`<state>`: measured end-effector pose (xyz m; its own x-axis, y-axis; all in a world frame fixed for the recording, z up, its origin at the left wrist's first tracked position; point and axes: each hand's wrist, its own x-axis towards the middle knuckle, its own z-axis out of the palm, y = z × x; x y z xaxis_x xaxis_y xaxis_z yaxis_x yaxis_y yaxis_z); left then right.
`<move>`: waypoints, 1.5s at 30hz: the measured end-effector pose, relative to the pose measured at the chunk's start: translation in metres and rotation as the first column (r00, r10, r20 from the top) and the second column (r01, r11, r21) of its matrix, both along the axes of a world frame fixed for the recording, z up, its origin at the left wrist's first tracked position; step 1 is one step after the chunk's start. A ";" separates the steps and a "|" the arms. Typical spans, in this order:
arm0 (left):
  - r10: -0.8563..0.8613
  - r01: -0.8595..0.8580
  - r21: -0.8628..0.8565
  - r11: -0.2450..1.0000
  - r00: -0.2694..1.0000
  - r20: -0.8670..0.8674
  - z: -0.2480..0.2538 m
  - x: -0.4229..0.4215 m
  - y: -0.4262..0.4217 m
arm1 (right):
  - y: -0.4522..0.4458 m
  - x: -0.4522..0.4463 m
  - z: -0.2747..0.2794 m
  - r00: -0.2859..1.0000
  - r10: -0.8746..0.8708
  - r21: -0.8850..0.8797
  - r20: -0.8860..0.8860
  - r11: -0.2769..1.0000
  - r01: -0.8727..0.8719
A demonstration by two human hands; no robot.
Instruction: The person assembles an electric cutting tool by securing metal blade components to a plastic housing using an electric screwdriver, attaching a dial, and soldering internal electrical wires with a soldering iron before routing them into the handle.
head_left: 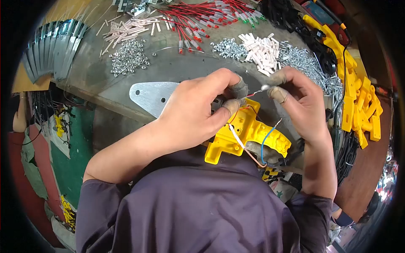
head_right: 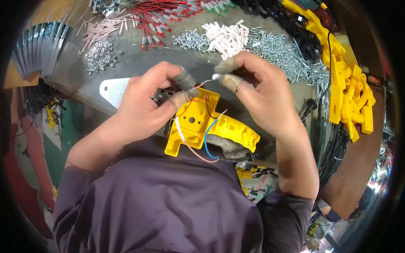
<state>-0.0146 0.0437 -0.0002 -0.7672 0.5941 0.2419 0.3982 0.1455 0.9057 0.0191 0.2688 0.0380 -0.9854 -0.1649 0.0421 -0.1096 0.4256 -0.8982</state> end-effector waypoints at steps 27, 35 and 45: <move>0.032 -0.034 -0.051 0.998 0.999 -0.038 0.002 0.001 0.001 | -0.017 -0.004 -0.011 0.989 0.131 -0.037 -0.064 0.990 -0.133; 0.113 -0.114 -0.011 0.993 0.991 -0.071 0.005 -0.001 -0.005 | -0.007 -0.001 -0.001 0.953 -0.024 -0.010 -0.303 1.000 0.022; -0.094 0.017 -0.150 0.989 0.846 -0.525 0.024 0.030 0.026 | 0.010 0.048 0.004 0.977 0.105 -0.024 -0.185 0.994 -0.111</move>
